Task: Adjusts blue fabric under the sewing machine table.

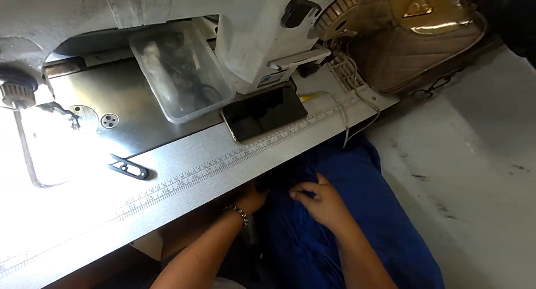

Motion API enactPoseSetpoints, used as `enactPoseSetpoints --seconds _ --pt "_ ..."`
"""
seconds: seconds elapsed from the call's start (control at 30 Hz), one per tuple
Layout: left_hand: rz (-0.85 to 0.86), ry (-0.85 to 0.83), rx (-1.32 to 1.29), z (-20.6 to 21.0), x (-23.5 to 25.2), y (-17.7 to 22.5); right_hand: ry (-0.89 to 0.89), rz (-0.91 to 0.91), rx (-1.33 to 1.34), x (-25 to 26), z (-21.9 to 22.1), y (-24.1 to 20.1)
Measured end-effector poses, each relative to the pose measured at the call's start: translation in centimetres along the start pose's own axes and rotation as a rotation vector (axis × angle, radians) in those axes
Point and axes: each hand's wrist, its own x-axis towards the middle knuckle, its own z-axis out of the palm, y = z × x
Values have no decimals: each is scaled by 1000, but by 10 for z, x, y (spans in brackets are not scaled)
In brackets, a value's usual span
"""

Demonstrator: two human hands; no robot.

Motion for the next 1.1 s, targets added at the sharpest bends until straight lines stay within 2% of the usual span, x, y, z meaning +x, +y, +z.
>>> enactPoseSetpoints --seconds 0.23,0.5,0.7,0.83,1.03,1.1 --pt "23 31 -7 0 -3 3 -51 23 -119 -1 8 -5" --pt "55 59 -78 -1 -4 0 116 -67 -246 -1 32 3" --pt "13 87 -79 -4 -8 5 28 -33 -298 0 29 -3" --pt "31 99 -82 -1 -5 -2 90 -116 -416 -3 39 -1" --pt "-30 71 -34 -1 -7 3 102 -91 -216 -1 31 4" --pt "-38 49 -60 0 -7 7 98 -104 -223 -1 31 5"
